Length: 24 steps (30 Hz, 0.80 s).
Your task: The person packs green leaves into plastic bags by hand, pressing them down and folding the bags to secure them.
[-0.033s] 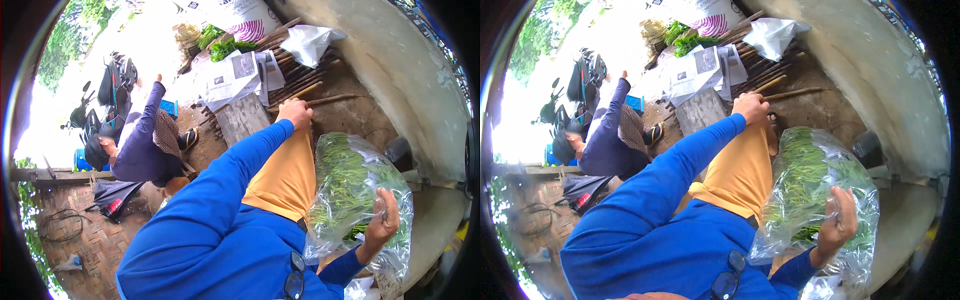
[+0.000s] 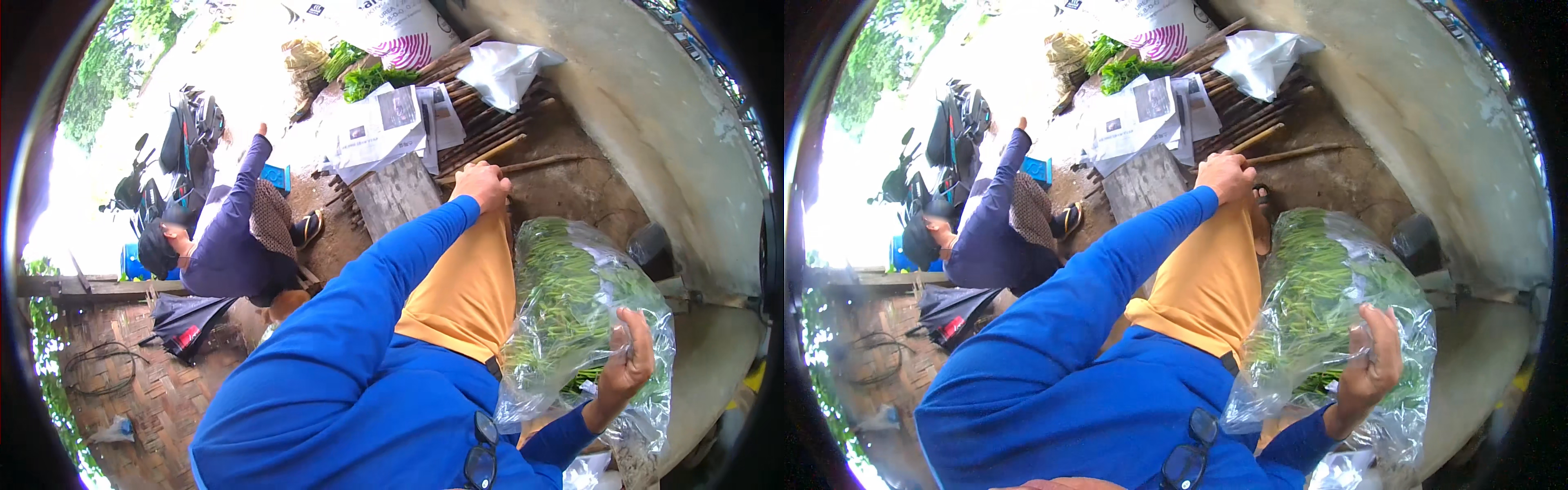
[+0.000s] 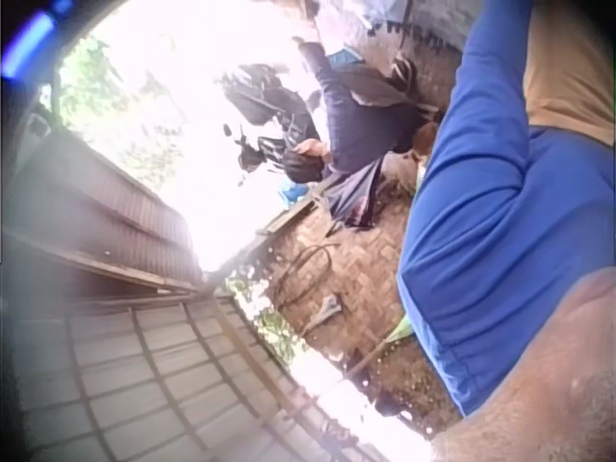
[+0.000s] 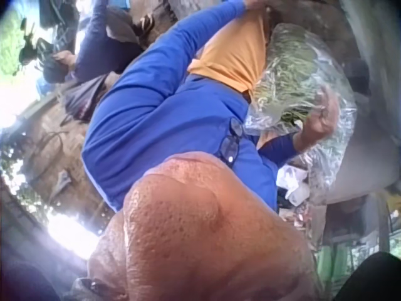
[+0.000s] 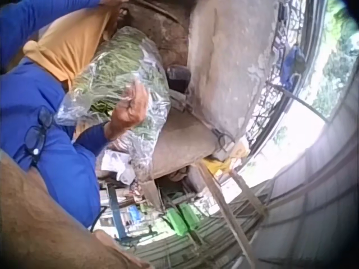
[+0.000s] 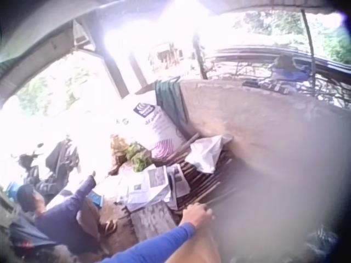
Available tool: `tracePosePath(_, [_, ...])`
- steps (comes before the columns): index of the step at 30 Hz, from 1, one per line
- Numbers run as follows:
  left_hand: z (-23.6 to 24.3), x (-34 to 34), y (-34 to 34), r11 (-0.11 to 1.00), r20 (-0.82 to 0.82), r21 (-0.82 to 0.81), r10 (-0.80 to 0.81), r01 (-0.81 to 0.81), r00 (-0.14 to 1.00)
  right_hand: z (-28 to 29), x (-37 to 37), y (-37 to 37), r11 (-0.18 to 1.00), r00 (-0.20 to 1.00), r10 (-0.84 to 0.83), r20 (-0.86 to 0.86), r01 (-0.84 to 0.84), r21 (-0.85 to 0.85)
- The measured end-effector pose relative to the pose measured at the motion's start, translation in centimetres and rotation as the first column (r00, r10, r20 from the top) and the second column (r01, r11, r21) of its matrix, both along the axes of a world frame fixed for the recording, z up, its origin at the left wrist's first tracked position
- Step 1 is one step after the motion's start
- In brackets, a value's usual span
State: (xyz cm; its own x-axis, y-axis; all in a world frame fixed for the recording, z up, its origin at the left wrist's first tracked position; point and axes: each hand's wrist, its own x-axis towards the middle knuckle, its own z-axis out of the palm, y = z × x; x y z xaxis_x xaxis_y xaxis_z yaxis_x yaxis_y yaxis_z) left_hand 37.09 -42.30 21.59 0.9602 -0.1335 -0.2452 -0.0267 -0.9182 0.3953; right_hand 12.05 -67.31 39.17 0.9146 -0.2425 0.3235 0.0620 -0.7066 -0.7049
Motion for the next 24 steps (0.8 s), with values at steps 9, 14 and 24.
tracePosePath(9, [0.7, -0.3, 0.1, 0.999, -0.05, 0.025, -0.025, 0.026, 0.998, 2.8, -0.6, -2.9, 0.981, 0.999, 0.0, 0.041, 0.008, -0.193])
tracePosePath(14, [0.4, -1.1, 1.0, 0.999, -0.05, 0.024, -0.039, 0.041, 0.998, 4.2, -0.9, -2.6, 0.984, 0.999, -0.033, -0.041, 0.026, -0.177])
tracePosePath(24, [-2.9, 2.5, 1.9, 0.998, 0.05, -0.055, 0.014, -0.011, 0.999, 6.6, 1.6, -1.7, 0.867, 0.992, 0.119, 0.05, -0.079, -0.492])
